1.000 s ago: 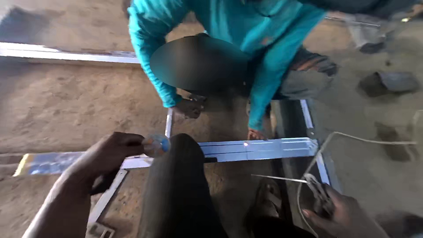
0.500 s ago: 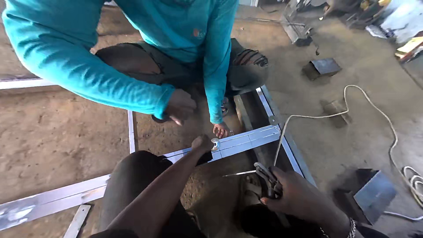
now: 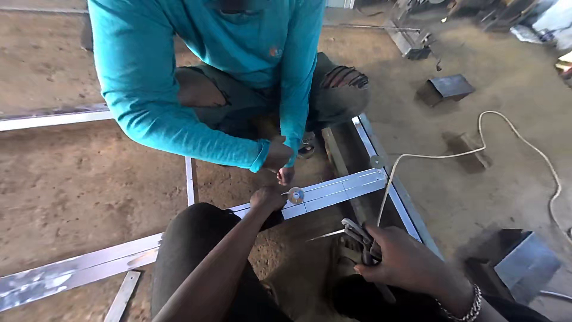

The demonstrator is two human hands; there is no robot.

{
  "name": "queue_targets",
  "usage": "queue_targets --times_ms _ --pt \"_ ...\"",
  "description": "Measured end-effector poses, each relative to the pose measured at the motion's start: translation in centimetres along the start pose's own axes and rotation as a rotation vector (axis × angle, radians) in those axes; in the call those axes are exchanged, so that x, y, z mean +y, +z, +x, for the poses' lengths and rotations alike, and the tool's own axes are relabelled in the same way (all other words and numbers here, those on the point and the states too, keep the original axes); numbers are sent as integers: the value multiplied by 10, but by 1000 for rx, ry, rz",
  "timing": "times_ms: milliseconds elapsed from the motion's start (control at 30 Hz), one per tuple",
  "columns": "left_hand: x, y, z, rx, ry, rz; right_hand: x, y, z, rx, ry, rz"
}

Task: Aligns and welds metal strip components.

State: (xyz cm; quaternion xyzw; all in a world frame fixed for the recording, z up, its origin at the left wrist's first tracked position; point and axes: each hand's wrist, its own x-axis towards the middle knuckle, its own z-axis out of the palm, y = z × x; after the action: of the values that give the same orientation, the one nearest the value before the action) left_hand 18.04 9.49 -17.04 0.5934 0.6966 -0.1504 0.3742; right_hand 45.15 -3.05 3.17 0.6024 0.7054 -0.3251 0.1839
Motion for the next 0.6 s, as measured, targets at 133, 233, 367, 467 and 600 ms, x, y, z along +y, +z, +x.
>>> queue_targets --times_ms 133,233,367,467,600 --pt "-17 -4 -21 -162 107 19 3 -2 -5 7 -27 -7" --pt "-19 -21 -35 -317 217 26 2 1 -1 53 -84 -2" --pt "-35 -42 -54 -391 324 -101 1 8 9 141 -203 -15" --pt "-62 -72 -87 -267 313 -314 -4 3 20 121 -282 -6" --pt "-113 -91 -131 -3 208 -581 -6 -4 41 98 -446 43"
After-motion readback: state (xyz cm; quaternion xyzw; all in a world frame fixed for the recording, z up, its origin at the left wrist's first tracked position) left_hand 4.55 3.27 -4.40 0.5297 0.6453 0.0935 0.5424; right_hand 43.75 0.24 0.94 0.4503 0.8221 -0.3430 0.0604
